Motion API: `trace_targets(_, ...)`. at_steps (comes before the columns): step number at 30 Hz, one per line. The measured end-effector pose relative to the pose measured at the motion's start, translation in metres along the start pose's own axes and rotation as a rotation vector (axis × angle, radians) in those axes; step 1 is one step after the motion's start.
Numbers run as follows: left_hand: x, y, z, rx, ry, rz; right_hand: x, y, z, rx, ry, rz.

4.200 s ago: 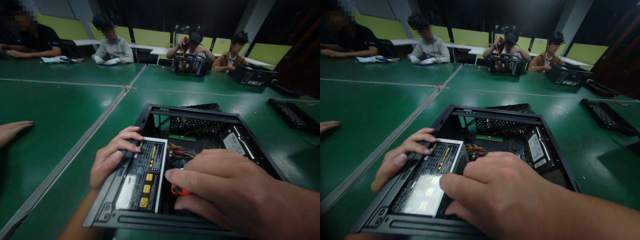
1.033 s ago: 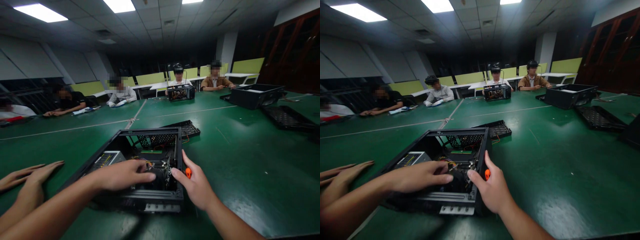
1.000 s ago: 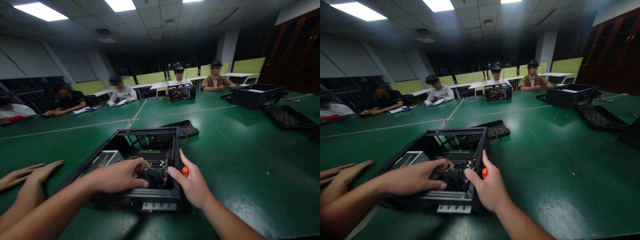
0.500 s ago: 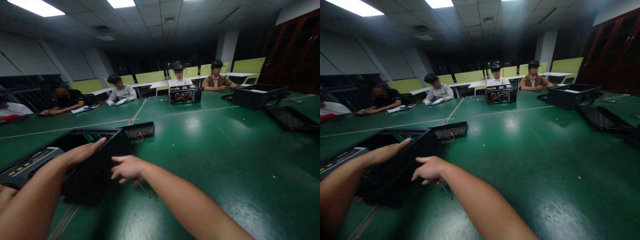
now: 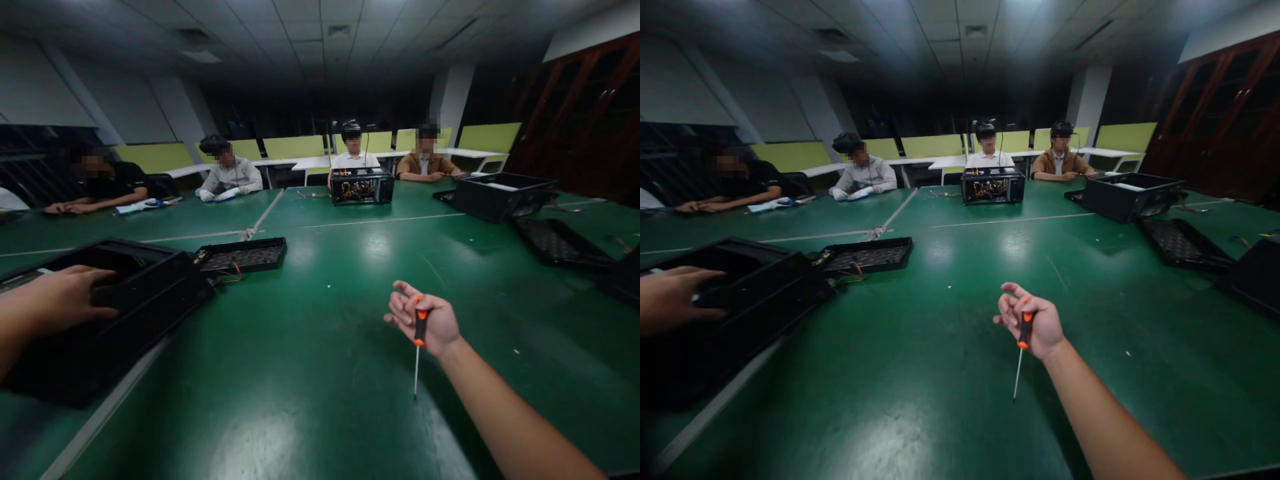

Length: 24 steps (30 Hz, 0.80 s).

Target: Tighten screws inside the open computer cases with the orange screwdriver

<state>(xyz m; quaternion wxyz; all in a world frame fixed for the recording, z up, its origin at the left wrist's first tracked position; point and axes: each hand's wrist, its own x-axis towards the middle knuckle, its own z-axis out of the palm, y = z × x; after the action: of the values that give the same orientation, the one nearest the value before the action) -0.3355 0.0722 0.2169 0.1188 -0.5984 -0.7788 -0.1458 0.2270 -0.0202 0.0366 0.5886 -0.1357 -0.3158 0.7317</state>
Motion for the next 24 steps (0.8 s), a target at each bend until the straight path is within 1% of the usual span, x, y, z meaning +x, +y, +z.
trace_targets(1,-0.003,0.014,0.002,0.001,0.043,0.028,-0.003,-0.009,-0.010,0.016,0.044,-0.037)
trace_targets(2,-0.011,0.034,0.006,-0.010,0.027,0.058,-0.004,-0.013,-0.018,0.018,0.073,-0.053)
trace_targets(3,-0.024,0.059,0.014,-0.080,0.063,0.082,-0.003,-0.014,-0.025,0.010,0.089,-0.056)
trace_targets(4,-0.041,0.087,0.027,-0.227,0.104,0.168,-0.001,-0.013,-0.029,-0.003,0.094,-0.049)
trace_targets(6,-0.084,0.147,0.063,-0.348,0.090,0.269,0.002,-0.004,-0.032,-0.039,0.077,-0.004)
trace_targets(8,-0.130,0.199,0.106,-0.459,0.046,0.343,0.004,0.006,-0.031,-0.083,0.051,0.047)
trace_targets(9,-0.151,0.220,0.127,-0.504,0.014,0.385,0.004,0.010,-0.030,-0.105,0.042,0.063)
trace_targets(10,-0.168,0.236,0.145,-0.546,-0.028,0.440,0.003,0.012,-0.030,-0.124,0.036,0.071)
trace_targets(11,-0.181,0.248,0.159,-0.589,-0.070,0.504,0.002,0.013,-0.030,-0.139,0.036,0.073)
trace_targets(12,-0.191,0.255,0.169,-0.627,-0.096,0.545,0.001,0.013,-0.030,-0.152,0.042,0.070)
trace_targets(13,-0.196,0.258,0.175,-0.662,-0.126,0.583,-0.001,0.012,-0.031,-0.162,0.054,0.064)
trace_targets(15,-0.199,0.259,0.178,-0.721,-0.178,0.629,-0.002,0.009,-0.035,-0.179,0.087,0.053)
trace_targets(20,-0.199,0.252,0.165,-0.814,-0.318,0.701,0.000,0.009,-0.040,-0.221,0.183,0.058)
trace_targets(21,-0.202,0.251,0.162,-0.824,-0.355,0.734,0.001,0.011,-0.040,-0.228,0.210,0.071)
trace_targets(24,-0.212,0.254,0.155,-0.836,-0.502,0.897,0.003,0.017,-0.040,-0.232,0.270,0.108)
